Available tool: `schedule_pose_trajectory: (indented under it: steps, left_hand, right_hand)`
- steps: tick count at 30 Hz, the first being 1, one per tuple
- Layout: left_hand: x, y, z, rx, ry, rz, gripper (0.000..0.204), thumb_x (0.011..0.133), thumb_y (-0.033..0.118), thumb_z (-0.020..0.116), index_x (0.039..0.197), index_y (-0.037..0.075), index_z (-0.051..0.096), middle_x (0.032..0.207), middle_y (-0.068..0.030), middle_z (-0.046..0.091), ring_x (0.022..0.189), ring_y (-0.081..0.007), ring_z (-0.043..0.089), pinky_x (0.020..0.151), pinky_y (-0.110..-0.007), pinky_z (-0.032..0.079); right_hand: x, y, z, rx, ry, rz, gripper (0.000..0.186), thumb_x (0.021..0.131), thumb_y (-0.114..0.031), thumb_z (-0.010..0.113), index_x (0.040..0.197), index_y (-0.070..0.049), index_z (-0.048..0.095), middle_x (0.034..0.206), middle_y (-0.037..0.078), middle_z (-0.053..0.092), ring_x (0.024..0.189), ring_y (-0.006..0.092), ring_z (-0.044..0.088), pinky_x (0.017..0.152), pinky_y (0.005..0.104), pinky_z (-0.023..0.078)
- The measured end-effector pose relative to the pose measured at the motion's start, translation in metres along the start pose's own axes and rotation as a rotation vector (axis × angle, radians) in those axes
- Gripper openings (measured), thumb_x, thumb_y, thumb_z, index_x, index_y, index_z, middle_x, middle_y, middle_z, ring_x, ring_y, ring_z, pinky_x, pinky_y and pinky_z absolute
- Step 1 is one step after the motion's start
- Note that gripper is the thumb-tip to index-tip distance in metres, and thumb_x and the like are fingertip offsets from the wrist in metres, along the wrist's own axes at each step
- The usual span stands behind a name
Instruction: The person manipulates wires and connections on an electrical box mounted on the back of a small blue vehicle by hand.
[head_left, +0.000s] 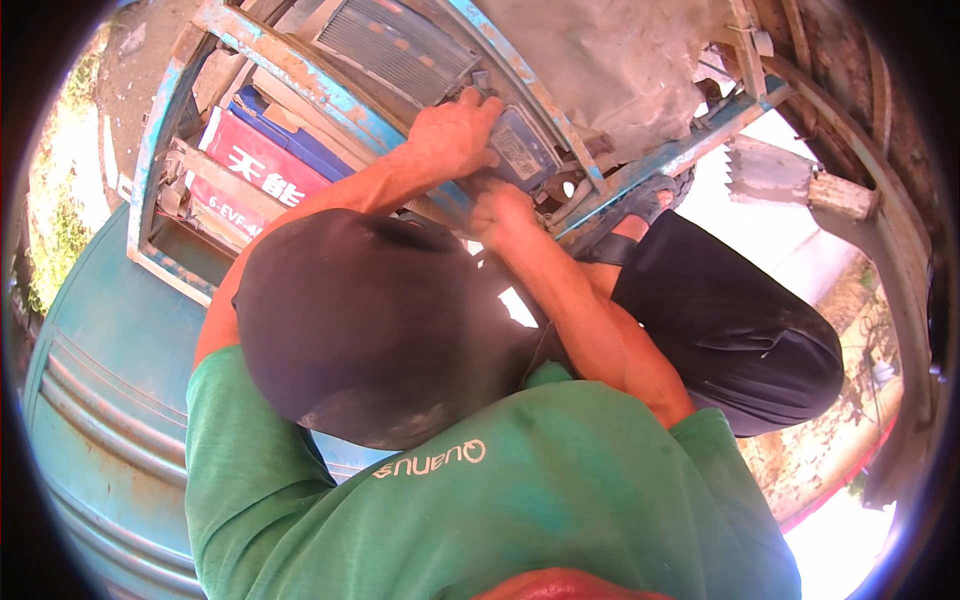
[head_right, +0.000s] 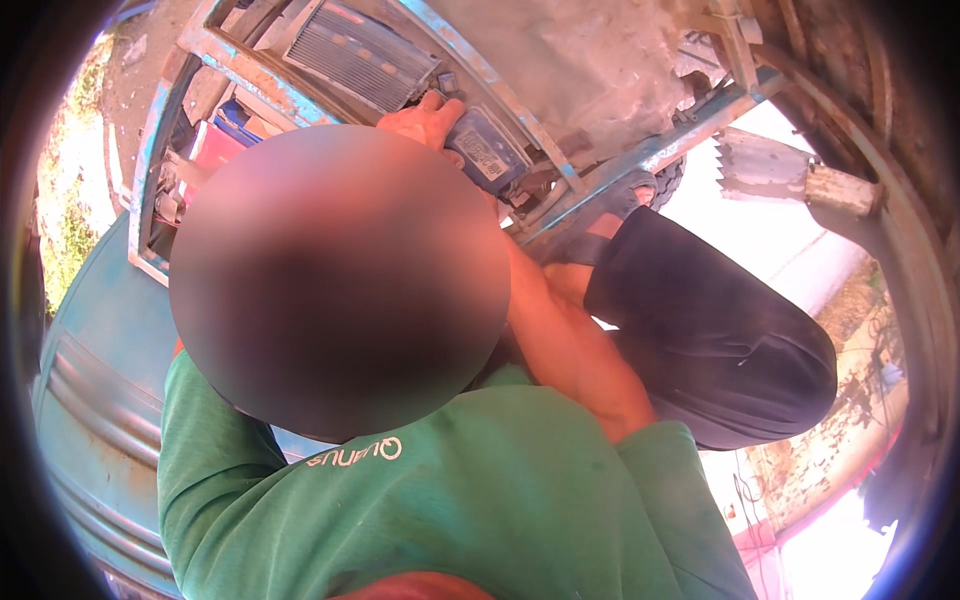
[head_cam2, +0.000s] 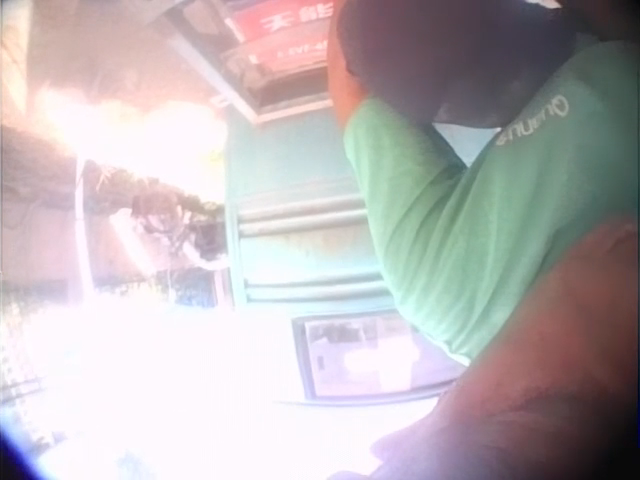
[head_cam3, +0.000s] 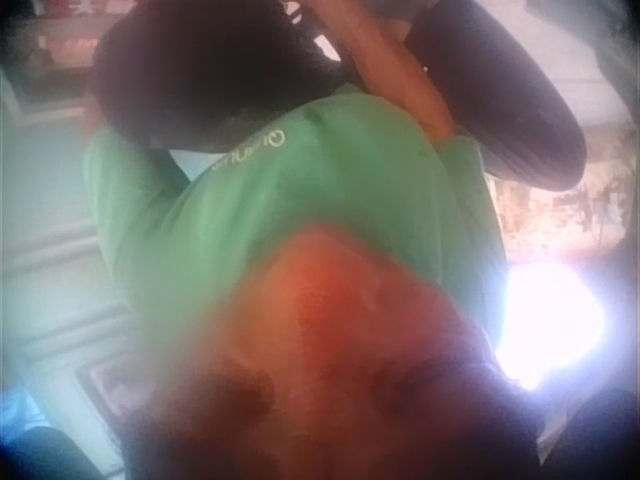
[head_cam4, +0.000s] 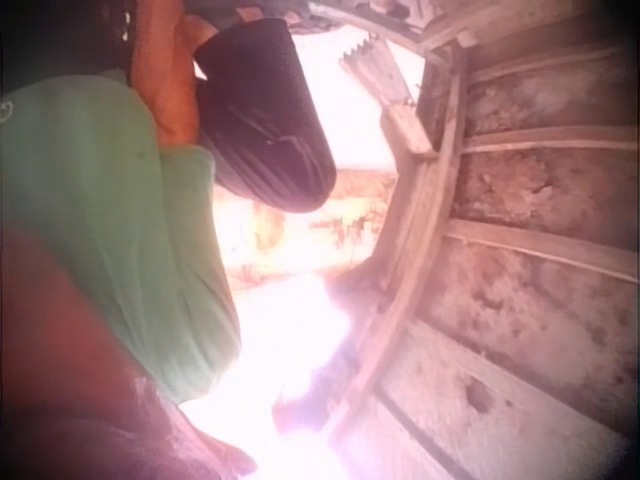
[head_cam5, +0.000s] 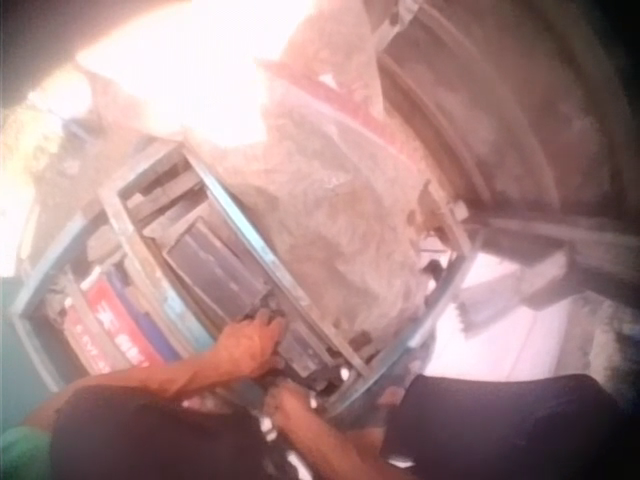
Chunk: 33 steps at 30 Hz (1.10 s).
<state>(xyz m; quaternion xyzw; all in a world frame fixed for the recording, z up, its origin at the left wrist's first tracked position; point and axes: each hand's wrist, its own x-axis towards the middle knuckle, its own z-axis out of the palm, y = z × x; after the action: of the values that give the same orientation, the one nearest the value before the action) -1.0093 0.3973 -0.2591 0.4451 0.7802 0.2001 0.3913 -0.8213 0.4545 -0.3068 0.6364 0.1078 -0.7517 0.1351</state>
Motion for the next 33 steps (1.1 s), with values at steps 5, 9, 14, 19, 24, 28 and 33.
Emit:
schedule_pose_trajectory:
  steps: [5,9,14,19,24,28,33]
  left_hand:
    - [0.000,0.021,-0.009,0.044,-0.003,-0.080,0.066,0.081,0.027,0.081,0.140,0.012,0.055,0.127,-0.0174,0.061,0.118,-0.0376,0.066,0.096,-0.049,0.056]
    - [-0.007,0.027,-0.014,0.016,-0.083,-0.182,0.075,0.080,0.022,0.079,0.149,0.017,0.049,0.130,-0.0131,0.057,0.121,-0.0371,0.064,0.097,-0.048,0.056]
    - [-0.011,-0.005,-0.003,-0.037,-0.019,-0.077,0.067,0.086,0.024,0.077,0.148,0.014,0.053,0.136,-0.0163,0.061,0.124,-0.0372,0.063,0.102,-0.047,0.054]
    - [-0.005,-0.008,-0.083,-0.252,-0.225,0.003,0.056,0.092,0.030,0.075,0.141,0.007,0.061,0.134,-0.0228,0.067,0.123,-0.0359,0.065,0.102,-0.043,0.052]
    - [-0.016,0.010,-0.150,-0.223,-0.347,-0.068,0.051,0.098,0.037,0.069,0.130,-0.003,0.063,0.112,-0.0199,0.072,0.107,-0.0310,0.070,0.093,-0.040,0.054]
    - [-0.055,-0.021,-0.142,-0.293,-0.434,-0.258,0.041,0.099,0.031,0.066,0.120,-0.004,0.066,0.105,-0.0180,0.072,0.102,-0.0283,0.071,0.084,-0.040,0.056]
    - [-0.033,-0.018,-0.062,-0.943,-0.355,-0.618,0.031,0.099,0.024,0.064,0.114,-0.004,0.067,0.103,-0.0191,0.072,0.097,-0.0281,0.073,0.078,-0.041,0.059]
  right_hand:
    - [-0.010,0.010,-0.023,-0.046,-0.014,0.012,0.018,0.105,-0.016,0.048,0.105,-0.010,0.065,0.065,-0.004,0.042,0.050,0.0130,0.035,0.045,0.0302,0.030]
    - [-0.022,0.022,-0.036,-0.098,-0.024,0.044,0.014,0.104,-0.017,0.051,0.103,-0.011,0.064,0.065,-0.002,0.043,0.050,0.0157,0.038,0.046,0.0333,0.031]
    - [-0.002,0.040,-0.049,-0.080,-0.038,0.076,0.011,0.102,-0.018,0.054,0.101,-0.012,0.062,0.065,0.001,0.043,0.051,0.0191,0.041,0.046,0.0372,0.033]
    - [0.103,0.056,-0.079,0.156,-0.015,-0.007,0.008,0.100,-0.020,0.058,0.099,-0.013,0.061,0.066,0.003,0.044,0.052,0.0225,0.044,0.047,0.0410,0.035]
    - [0.143,0.056,-0.116,0.324,-0.215,-0.068,0.010,0.100,-0.023,0.058,0.098,-0.013,0.061,0.068,0.005,0.048,0.057,0.0248,0.049,0.051,0.0427,0.039]
    - [0.100,0.043,-0.065,0.188,0.055,-0.071,0.010,0.100,-0.021,0.057,0.097,-0.012,0.061,0.070,0.005,0.049,0.057,0.0230,0.048,0.051,0.0407,0.039]
    - [0.051,0.021,-0.028,0.170,0.224,-0.099,0.011,0.101,-0.018,0.056,0.096,-0.011,0.062,0.072,0.004,0.051,0.058,0.0208,0.047,0.051,0.0381,0.038]
